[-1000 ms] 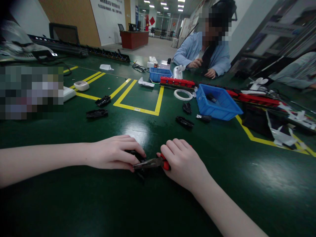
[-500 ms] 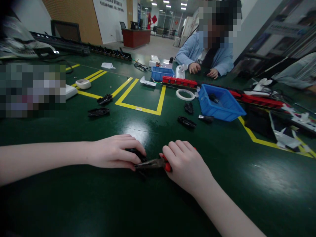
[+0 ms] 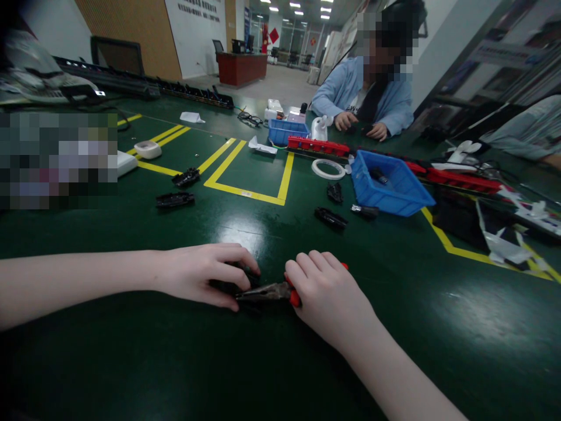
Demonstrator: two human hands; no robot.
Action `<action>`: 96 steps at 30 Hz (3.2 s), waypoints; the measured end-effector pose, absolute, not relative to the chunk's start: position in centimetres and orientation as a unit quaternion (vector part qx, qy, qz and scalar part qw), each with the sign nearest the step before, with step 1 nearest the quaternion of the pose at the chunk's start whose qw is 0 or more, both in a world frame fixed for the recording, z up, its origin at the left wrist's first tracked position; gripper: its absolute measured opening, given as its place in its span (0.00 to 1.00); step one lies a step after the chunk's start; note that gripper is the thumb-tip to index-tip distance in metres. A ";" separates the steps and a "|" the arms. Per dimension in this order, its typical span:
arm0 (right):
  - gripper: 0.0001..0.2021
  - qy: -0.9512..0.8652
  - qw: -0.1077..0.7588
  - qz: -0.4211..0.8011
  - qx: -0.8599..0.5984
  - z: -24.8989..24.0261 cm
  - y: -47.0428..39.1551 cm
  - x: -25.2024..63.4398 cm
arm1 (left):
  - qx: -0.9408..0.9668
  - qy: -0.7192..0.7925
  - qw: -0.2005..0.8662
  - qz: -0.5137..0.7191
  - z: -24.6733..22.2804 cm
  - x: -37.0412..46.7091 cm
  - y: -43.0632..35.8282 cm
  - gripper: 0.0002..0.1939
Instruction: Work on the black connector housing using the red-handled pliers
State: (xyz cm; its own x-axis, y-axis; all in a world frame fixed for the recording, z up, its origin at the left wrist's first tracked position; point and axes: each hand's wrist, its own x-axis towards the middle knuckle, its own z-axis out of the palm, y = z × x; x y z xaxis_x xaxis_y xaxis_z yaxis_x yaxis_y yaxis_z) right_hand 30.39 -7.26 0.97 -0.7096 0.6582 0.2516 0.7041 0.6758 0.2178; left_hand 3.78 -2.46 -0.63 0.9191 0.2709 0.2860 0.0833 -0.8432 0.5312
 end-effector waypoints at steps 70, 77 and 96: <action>0.09 -0.889 0.073 -0.062 -0.448 1.2 -8.4 30.3 | 0.956 0.115 0.109 0.248 -0.8 3.8 -2.8 0.12; 0.08 -0.890 0.069 -0.055 -0.447 1.4 -8.2 30.7 | 0.953 0.119 0.127 0.249 -0.8 3.8 -2.8 0.13; 0.08 -0.885 0.062 -0.036 -0.461 1.2 -8.5 30.0 | 0.956 0.115 0.111 0.248 -0.8 3.8 -2.9 0.13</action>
State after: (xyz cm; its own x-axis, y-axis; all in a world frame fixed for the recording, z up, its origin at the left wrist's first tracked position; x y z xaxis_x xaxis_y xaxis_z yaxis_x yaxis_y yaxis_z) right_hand 30.02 -8.47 1.24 -0.5677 0.8107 0.1431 0.8197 0.5728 0.0067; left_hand 3.81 -2.87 -0.77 0.8506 0.2753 0.4479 0.1656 -0.9489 0.2687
